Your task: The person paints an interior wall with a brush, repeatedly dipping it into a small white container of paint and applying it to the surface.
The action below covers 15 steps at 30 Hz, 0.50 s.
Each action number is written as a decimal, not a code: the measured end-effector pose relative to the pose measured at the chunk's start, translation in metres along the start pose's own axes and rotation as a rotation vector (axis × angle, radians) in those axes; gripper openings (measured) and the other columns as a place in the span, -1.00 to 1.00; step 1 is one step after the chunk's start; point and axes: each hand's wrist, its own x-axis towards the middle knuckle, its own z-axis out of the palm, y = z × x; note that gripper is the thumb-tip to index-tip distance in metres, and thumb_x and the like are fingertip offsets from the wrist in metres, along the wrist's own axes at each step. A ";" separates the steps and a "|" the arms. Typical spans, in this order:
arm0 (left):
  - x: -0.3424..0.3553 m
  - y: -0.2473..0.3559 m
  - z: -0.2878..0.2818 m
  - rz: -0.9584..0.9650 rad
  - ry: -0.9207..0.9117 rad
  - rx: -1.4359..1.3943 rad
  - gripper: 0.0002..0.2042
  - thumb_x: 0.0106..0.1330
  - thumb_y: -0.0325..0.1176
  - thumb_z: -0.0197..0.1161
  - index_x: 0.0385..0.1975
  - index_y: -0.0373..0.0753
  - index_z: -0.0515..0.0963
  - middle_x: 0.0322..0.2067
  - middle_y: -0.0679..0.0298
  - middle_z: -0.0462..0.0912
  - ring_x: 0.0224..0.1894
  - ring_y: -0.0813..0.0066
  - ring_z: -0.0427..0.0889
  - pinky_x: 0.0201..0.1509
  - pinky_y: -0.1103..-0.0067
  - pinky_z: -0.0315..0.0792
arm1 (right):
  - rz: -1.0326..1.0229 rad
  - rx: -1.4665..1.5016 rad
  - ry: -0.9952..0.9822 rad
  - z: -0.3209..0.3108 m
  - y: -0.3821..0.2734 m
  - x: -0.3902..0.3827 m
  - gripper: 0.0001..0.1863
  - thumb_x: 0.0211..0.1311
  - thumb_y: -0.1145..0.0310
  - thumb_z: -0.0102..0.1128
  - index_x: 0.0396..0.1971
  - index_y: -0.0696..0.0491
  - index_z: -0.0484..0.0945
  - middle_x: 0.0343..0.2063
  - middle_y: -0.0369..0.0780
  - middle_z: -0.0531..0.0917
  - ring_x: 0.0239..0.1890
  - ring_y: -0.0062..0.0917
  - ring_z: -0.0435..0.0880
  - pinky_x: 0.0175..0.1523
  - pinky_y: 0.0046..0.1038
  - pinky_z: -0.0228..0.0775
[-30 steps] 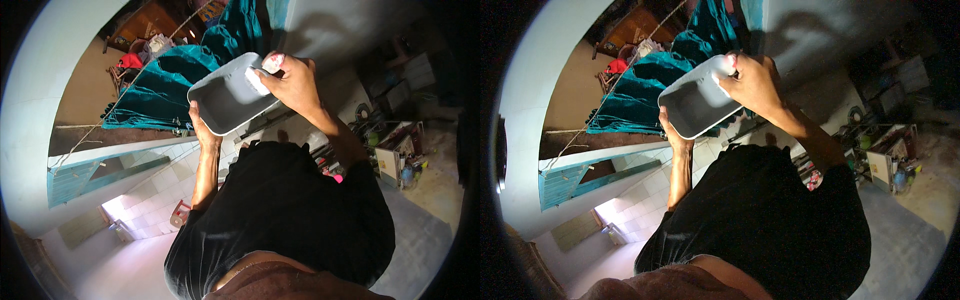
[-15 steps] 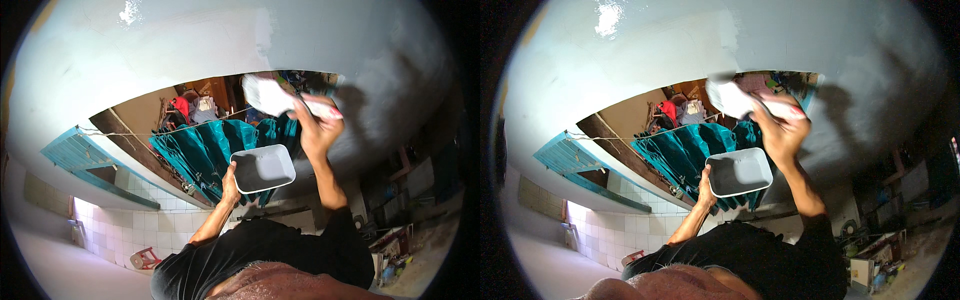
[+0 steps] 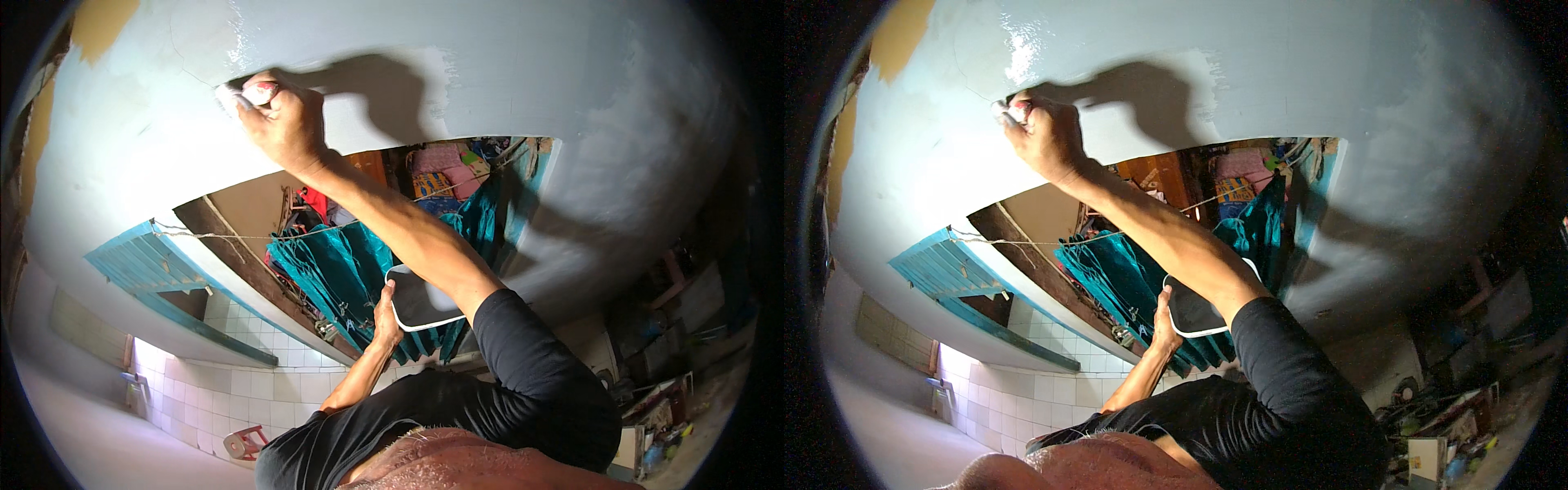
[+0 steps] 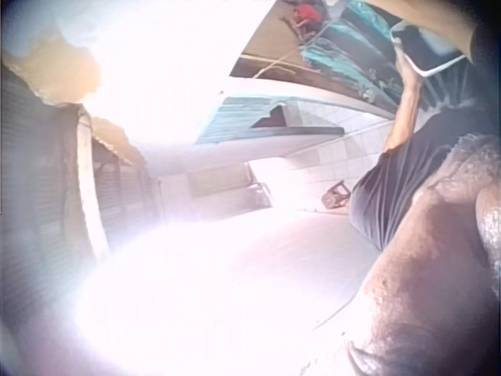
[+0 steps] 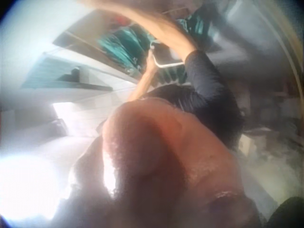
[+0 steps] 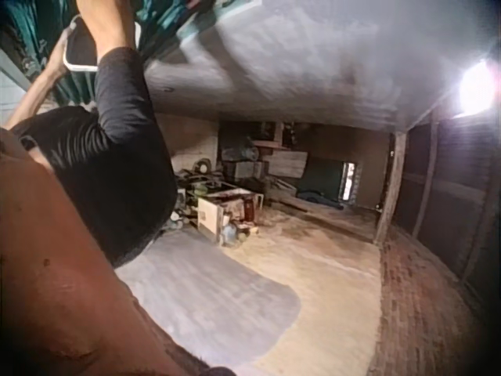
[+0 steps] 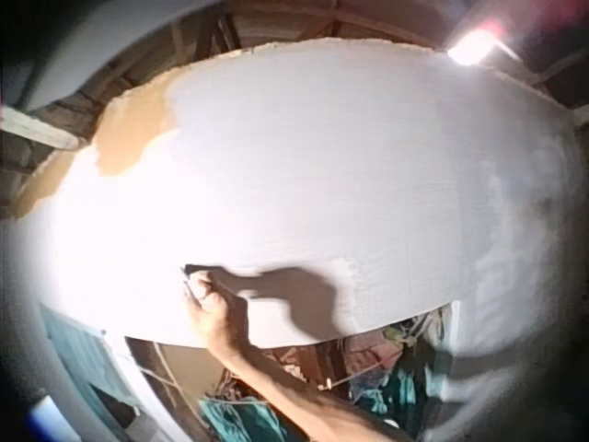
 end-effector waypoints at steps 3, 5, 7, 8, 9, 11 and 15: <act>-0.004 0.008 -0.001 0.001 -0.032 0.003 -0.37 0.37 0.06 0.16 0.18 -0.40 0.36 0.12 0.05 0.55 0.09 0.24 0.58 0.26 0.36 0.41 | 0.041 -0.078 -0.023 -0.019 0.022 -0.001 -0.88 0.14 0.45 0.37 -0.44 0.16 0.60 -0.63 -0.23 0.65 -0.56 -0.61 0.66 -0.46 -0.51 0.47; 0.002 0.007 -0.007 -0.029 -0.050 -0.017 -0.37 0.36 0.06 0.18 0.18 -0.40 0.36 0.11 0.06 0.55 0.08 0.25 0.59 0.25 0.36 0.42 | -0.045 -0.073 0.027 -0.065 0.027 0.003 -0.90 0.18 0.51 0.34 -0.34 0.17 0.61 -0.49 -0.26 0.69 -0.41 -0.66 0.65 -0.32 -0.54 0.52; 0.009 0.003 -0.017 -0.052 -0.061 -0.033 -0.37 0.35 0.07 0.20 0.18 -0.38 0.37 0.09 0.08 0.56 0.07 0.25 0.60 0.24 0.36 0.44 | -0.067 -0.152 0.114 -0.123 0.024 0.008 -0.85 0.14 0.57 0.36 -0.28 0.18 0.62 -0.40 -0.25 0.69 -0.33 -0.64 0.65 -0.22 -0.54 0.55; 0.003 0.006 -0.009 -0.066 -0.049 -0.033 -0.37 0.34 0.07 0.21 0.17 -0.38 0.38 0.07 0.10 0.57 0.05 0.26 0.60 0.22 0.36 0.45 | -0.069 -0.248 0.146 -0.159 0.026 0.011 -0.85 0.12 0.58 0.39 -0.30 0.19 0.63 -0.42 -0.23 0.71 -0.36 -0.64 0.68 -0.23 -0.54 0.57; 0.003 0.007 -0.015 -0.067 -0.047 -0.038 -0.37 0.34 0.07 0.21 0.17 -0.38 0.38 0.07 0.10 0.57 0.05 0.26 0.60 0.22 0.36 0.45 | -0.121 -0.533 0.188 -0.180 0.002 0.017 -0.87 0.10 0.60 0.40 -0.33 0.21 0.65 -0.47 -0.20 0.73 -0.41 -0.62 0.70 -0.26 -0.54 0.58; 0.003 0.004 -0.020 -0.052 -0.081 -0.039 -0.38 0.34 0.08 0.21 0.16 -0.36 0.38 0.05 0.11 0.58 0.02 0.28 0.61 0.19 0.38 0.46 | -0.270 -0.684 0.302 -0.224 -0.002 0.024 -0.89 0.10 0.58 0.42 -0.37 0.22 0.66 -0.50 -0.20 0.74 -0.45 -0.61 0.71 -0.31 -0.55 0.59; -0.001 0.006 -0.029 -0.056 -0.080 -0.015 -0.38 0.35 0.09 0.20 0.16 -0.36 0.38 0.05 0.12 0.57 0.04 0.31 0.59 0.19 0.40 0.45 | -0.356 -0.918 0.348 -0.225 -0.011 0.028 -0.88 0.05 0.52 0.46 -0.40 0.13 0.69 -0.54 -0.24 0.74 -0.50 -0.67 0.68 -0.39 -0.54 0.54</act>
